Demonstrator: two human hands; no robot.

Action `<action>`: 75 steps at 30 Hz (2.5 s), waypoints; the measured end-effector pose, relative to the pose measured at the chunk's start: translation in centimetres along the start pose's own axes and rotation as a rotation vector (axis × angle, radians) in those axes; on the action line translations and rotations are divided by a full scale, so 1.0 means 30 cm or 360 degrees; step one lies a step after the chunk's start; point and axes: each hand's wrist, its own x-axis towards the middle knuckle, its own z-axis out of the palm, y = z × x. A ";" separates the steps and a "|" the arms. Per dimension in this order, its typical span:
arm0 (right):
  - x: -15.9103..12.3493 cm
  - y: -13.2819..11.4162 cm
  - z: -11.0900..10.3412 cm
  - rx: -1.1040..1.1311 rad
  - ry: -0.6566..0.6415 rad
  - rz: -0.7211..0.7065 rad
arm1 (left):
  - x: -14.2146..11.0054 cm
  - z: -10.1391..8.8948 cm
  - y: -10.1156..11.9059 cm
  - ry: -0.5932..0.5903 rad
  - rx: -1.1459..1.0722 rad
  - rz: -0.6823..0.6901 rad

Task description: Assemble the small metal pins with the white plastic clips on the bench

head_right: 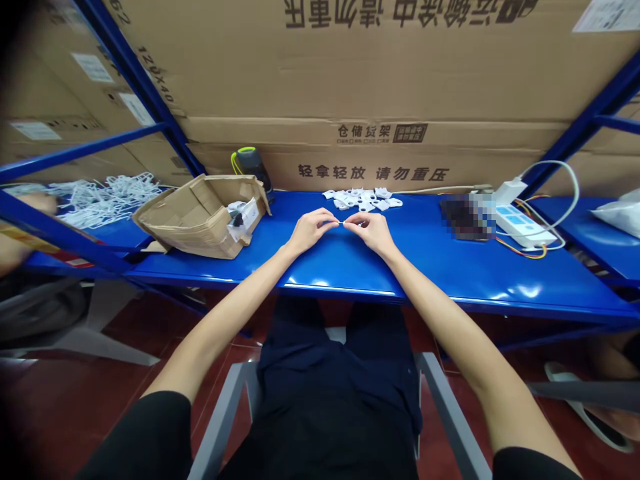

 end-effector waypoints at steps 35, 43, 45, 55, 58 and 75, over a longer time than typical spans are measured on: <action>-0.002 0.030 0.019 -0.0710 -0.0436 -0.0360 | -0.013 -0.054 -0.034 -0.0428 0.0427 0.0151; -0.028 -0.032 0.021 -0.0603 -0.0687 -0.0505 | -0.016 -0.131 -0.077 -0.0218 0.0558 -0.0005; -0.032 -0.044 0.026 -0.0590 -0.0740 -0.0532 | -0.015 -0.139 -0.085 -0.0111 0.0604 -0.0101; -0.041 -0.070 0.032 -0.0741 -0.0698 -0.0520 | -0.049 -0.180 -0.115 -0.0182 0.0716 -0.0177; -0.034 -0.062 0.026 -0.0743 -0.0618 -0.0501 | -0.051 -0.182 -0.110 -0.0198 0.0759 -0.0196; -0.001 0.016 0.013 -0.0828 -0.0181 -0.0214 | -0.040 -0.150 -0.098 -0.0306 0.0692 -0.0088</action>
